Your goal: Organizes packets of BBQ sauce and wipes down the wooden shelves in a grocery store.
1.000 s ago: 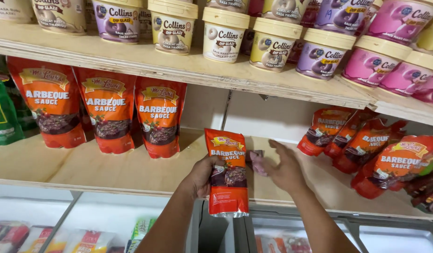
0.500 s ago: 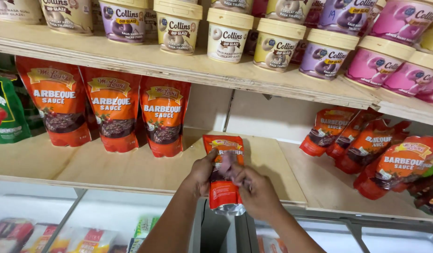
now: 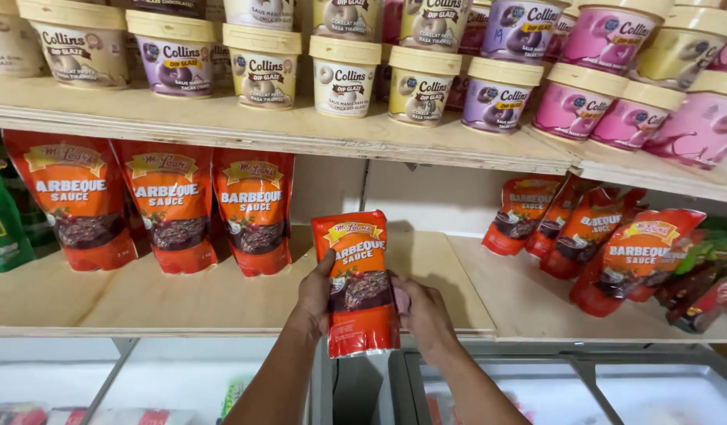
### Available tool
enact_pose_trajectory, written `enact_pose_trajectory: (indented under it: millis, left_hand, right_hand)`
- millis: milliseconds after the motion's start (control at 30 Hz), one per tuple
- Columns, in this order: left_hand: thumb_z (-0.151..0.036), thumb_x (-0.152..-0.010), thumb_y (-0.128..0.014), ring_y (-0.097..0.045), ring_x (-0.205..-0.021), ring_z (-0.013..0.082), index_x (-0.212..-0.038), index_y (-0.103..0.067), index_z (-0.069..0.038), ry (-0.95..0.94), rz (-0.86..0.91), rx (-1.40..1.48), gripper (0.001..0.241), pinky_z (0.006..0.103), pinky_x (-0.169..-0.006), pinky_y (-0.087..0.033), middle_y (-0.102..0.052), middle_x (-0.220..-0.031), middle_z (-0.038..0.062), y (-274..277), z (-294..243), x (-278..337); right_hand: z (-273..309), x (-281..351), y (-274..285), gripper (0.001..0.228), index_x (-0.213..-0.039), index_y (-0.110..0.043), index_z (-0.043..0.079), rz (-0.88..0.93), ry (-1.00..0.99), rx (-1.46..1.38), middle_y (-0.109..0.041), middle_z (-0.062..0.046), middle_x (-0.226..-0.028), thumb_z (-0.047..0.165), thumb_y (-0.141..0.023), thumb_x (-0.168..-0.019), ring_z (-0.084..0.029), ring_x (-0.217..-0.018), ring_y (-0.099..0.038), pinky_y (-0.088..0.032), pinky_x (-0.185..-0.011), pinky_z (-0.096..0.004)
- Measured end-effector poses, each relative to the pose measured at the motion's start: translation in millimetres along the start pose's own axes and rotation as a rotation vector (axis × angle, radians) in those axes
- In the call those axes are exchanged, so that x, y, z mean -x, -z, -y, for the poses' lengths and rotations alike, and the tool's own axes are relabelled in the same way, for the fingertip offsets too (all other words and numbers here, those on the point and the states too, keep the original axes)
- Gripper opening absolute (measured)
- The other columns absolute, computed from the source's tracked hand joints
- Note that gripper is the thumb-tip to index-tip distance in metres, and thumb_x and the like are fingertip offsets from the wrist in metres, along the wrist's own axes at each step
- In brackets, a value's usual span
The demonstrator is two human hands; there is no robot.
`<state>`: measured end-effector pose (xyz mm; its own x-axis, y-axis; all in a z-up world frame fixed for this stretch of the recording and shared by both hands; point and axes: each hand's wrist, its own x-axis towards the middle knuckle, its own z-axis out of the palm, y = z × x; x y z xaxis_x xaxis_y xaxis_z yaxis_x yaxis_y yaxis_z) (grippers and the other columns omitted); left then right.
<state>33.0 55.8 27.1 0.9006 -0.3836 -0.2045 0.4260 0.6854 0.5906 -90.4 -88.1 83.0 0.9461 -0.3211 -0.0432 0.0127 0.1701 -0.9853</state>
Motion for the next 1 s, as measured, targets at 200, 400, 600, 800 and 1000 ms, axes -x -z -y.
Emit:
enact_pose_trajectory:
  millis: [200,400,600,800,1000]
  left_hand:
    - [-0.048,-0.099,-0.058,-0.068,-0.072,0.0261,-0.120,-0.064,0.001,-0.032,0.142,0.012,0.053,0.0376,-0.065,-0.057,-0.072,-0.097,0.020,-4,0,6]
    - [-0.068,-0.093,-0.056,-0.060,-0.129,0.0334,-0.118,-0.073,-0.002,-0.379,0.000,-0.675,0.073,0.0474,-0.113,-0.043,-0.068,-0.122,0.023,-77,-27,72]
    - [-0.063,-0.105,-0.035,-0.070,-0.090,0.0243,-0.087,-0.074,-0.012,-0.880,0.138,-1.083,0.066,0.0468,-0.086,-0.054,-0.072,-0.078,0.010,-88,-53,52]
    - [-0.063,-0.103,-0.038,-0.067,-0.114,0.0391,-0.121,-0.068,-0.016,-0.777,-0.160,-1.064,0.059,0.0537,-0.098,-0.052,-0.074,-0.111,0.018,-57,-38,43]
    - [-0.028,-0.065,-0.093,-0.052,-0.128,0.0532,-0.162,-0.010,0.000,-1.034,-0.249,-1.139,0.131,0.0581,-0.111,-0.046,-0.049,-0.142,0.032,-37,30,69]
  right_hand:
    - [5,-9,16,0.057,-0.140,-0.051,0.005,0.270,-0.142,0.167,-0.061,-0.015,-0.124,0.014,-0.071,-0.087,-0.025,-0.104,-0.064,-0.049,-0.080,-0.037]
    - [-1,-47,34,0.034,-0.116,-0.065,0.014,0.211,0.149,-0.072,-0.066,-0.002,-0.105,0.019,-0.081,-0.087,-0.015,-0.080,-0.066,-0.055,-0.048,-0.024]
    - [29,-77,37,0.022,-0.085,-0.066,0.012,0.139,0.473,-0.001,-0.060,0.004,-0.077,0.014,-0.088,-0.084,-0.008,-0.063,-0.056,-0.038,-0.043,-0.016]
    - [16,-64,18,0.020,-0.091,-0.078,0.007,0.145,0.478,0.071,-0.072,-0.001,-0.081,0.011,-0.093,-0.077,-0.007,-0.073,-0.063,-0.053,-0.064,-0.020]
    - [-8,-58,22,0.047,-0.096,-0.083,0.011,-0.312,0.454,0.240,-0.078,-0.015,-0.101,0.048,-0.055,-0.103,-0.026,-0.106,-0.069,-0.052,-0.092,-0.033]
